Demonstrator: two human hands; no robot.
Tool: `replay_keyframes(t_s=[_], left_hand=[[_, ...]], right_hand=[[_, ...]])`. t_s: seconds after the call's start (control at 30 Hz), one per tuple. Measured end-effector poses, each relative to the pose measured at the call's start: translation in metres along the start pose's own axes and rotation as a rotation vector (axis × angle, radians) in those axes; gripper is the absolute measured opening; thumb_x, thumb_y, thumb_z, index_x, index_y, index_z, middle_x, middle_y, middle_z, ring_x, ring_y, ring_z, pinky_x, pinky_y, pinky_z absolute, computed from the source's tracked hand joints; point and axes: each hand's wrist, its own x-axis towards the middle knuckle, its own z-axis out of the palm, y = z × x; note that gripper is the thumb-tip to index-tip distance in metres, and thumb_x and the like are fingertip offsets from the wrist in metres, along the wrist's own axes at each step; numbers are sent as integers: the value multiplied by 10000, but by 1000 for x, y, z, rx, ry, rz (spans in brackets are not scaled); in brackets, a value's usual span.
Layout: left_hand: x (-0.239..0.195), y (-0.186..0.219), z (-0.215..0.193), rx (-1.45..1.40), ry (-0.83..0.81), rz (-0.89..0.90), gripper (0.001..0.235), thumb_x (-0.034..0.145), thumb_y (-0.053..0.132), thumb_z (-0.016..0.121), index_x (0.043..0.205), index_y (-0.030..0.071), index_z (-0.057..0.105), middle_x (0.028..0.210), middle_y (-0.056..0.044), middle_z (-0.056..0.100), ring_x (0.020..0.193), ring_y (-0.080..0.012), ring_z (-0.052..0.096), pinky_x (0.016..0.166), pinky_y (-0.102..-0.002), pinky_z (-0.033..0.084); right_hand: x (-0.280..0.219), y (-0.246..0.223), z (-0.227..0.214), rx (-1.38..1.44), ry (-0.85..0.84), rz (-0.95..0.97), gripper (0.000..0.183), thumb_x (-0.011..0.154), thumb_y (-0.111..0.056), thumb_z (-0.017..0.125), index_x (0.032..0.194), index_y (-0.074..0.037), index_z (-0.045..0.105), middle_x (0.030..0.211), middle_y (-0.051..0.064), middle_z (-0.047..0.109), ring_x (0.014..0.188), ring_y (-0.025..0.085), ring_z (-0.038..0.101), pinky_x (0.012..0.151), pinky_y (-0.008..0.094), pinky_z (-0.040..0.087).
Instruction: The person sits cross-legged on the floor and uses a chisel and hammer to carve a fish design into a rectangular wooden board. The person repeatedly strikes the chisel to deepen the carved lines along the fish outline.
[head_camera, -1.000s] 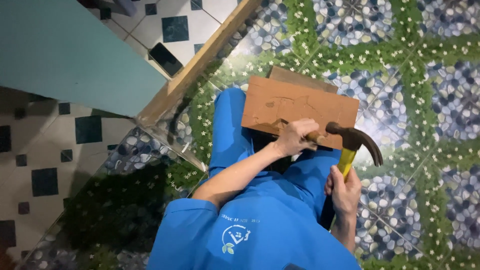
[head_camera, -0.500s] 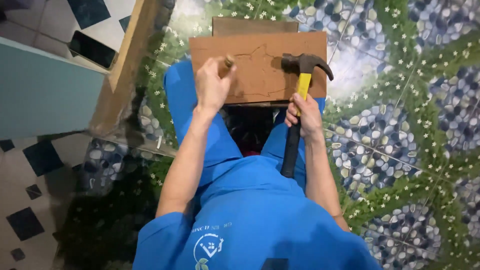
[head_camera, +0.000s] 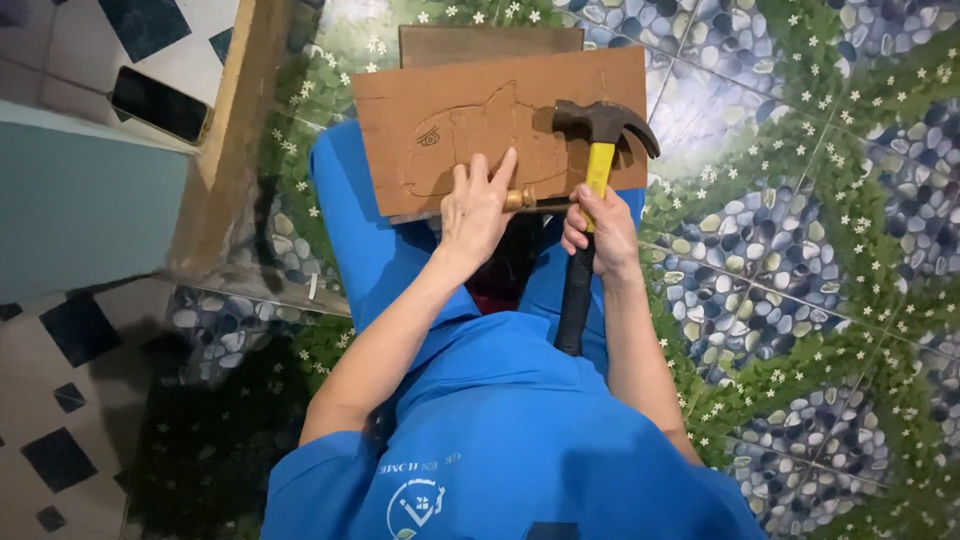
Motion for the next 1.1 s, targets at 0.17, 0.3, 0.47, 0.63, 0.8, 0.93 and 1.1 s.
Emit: replay_keyframes(t_s=[0.17, 0.3, 0.47, 0.63, 0.8, 0.93, 1.1], left_hand=[[11, 3, 6, 29, -46, -4, 869, 864, 317, 944, 1606, 179, 514, 1133, -106, 467, 1044, -401, 570, 708, -612, 678], [1, 11, -3, 31, -99, -3, 836, 879, 302, 927, 1598, 154, 526, 1149, -127, 476, 1051, -400, 564, 710, -602, 676], [-20, 18, -9, 46, -114, 2, 875, 818, 198, 954, 1584, 152, 533, 1187, -128, 467, 1094, -408, 555, 714, -590, 690], [-34, 16, -12, 22, -76, 14, 799, 809, 173, 945, 1525, 136, 591, 1184, -121, 443, 1067, -396, 532, 681, -590, 687], [-40, -13, -5, -184, -53, -78, 633, 812, 397, 965, 1383, 289, 714, 1148, -35, 504, 1073, -360, 624, 816, -591, 653], [-28, -14, -70, -513, 85, -36, 559, 908, 488, 919, 1384, 294, 699, 1094, -37, 620, 1103, -365, 697, 940, -525, 624], [-17, 17, -150, -1080, 270, 236, 448, 1062, 229, 829, 1324, 107, 487, 1213, -91, 514, 947, -197, 587, 898, -351, 631]], right_hand=[[-3, -5, 7, 6, 12, 1, 204, 1183, -192, 601, 1126, 2, 572, 627, 37, 363, 392, 167, 402, 343, 388, 437], [-2, -2, 4, 14, -4, 0, 188, 1189, -175, 581, 1138, 6, 579, 633, 42, 375, 392, 177, 410, 344, 386, 426], [-1, -2, 2, -2, 1, 3, 200, 1191, -187, 582, 1150, 8, 585, 642, 47, 375, 401, 183, 404, 352, 396, 429], [-2, -4, 7, -17, 24, 9, 211, 1179, -190, 611, 1130, 15, 590, 630, 51, 382, 391, 181, 423, 345, 395, 436], [1, 1, -2, -6, 2, -5, 202, 1178, -189, 617, 1142, 8, 591, 631, 57, 384, 394, 184, 414, 341, 392, 441], [1, 4, -6, -7, -13, -24, 197, 1178, -171, 619, 1151, 23, 598, 642, 102, 424, 405, 224, 448, 372, 415, 463], [0, 3, -11, 7, -124, -55, 196, 1146, -142, 642, 1249, 13, 582, 698, 148, 471, 563, 298, 571, 517, 476, 571]])
